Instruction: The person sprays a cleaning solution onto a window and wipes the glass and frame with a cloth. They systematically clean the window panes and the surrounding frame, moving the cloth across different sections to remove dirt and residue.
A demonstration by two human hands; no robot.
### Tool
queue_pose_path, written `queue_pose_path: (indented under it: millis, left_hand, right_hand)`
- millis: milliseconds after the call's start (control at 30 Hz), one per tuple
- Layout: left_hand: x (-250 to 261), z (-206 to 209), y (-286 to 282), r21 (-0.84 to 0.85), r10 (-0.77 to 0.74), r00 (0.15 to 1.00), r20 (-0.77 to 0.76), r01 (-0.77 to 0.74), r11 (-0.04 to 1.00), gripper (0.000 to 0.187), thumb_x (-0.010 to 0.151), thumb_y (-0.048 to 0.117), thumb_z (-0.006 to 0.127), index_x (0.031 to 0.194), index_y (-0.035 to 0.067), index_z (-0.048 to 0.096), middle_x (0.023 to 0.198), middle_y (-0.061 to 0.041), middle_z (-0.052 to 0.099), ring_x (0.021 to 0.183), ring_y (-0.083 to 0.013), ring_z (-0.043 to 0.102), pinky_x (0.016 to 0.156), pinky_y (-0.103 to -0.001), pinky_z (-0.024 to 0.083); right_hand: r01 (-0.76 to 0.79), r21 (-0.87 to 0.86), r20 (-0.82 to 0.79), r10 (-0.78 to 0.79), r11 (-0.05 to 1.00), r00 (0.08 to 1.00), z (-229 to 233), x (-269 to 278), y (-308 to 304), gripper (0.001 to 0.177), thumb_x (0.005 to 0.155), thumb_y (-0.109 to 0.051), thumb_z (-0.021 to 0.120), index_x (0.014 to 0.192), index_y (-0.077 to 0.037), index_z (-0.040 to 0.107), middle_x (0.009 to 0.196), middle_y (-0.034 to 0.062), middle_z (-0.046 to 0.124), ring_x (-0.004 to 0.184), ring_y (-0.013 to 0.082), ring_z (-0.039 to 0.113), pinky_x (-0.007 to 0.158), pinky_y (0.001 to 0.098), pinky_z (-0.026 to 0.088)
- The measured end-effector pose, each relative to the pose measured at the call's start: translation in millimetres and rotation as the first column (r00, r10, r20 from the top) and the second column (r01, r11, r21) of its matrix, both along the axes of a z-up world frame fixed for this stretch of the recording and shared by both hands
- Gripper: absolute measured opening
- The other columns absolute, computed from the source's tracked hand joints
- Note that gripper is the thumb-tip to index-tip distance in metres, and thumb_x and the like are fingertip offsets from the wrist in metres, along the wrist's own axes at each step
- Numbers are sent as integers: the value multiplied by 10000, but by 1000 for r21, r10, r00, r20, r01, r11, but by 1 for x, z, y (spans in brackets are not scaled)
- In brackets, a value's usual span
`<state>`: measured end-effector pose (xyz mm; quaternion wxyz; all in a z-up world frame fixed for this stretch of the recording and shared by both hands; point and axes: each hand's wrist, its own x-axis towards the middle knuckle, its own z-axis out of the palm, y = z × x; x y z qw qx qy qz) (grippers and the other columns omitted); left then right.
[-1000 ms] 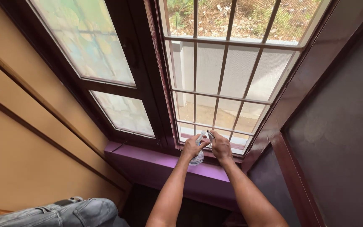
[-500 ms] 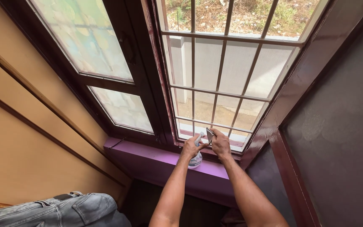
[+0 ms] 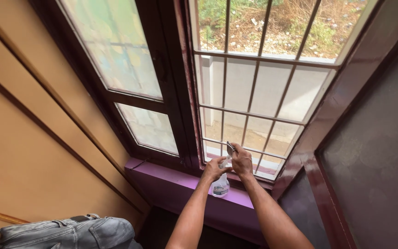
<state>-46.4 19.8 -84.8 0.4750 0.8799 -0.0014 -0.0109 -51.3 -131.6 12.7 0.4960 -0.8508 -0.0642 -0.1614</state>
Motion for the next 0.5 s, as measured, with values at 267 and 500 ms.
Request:
queue_pose_path:
  millis: [267,500]
  left_hand:
    - [-8,78,18,-12,-48,984,173,51,999,671,793,358,840,1371,83,640,1258,-170,715,1196,-277,685,985,-394,550]
    - [-26,210,68,111,42,716,697,-165,980,191,959,146,647,1106,39,707,1009,-170,723,956,-335,696,826,-448,590]
  right_hand:
    - [31,73,103,-39,997,994,39,-1,37,309,952,-112,543,1206,-103,719,980,210,762,892,363,755,807,477,584]
    - [0,232,68,-16,973,998,108,28,96,268,999,-234,660,1189,-55,724,835,91,781,692,177,730,624,380,589]
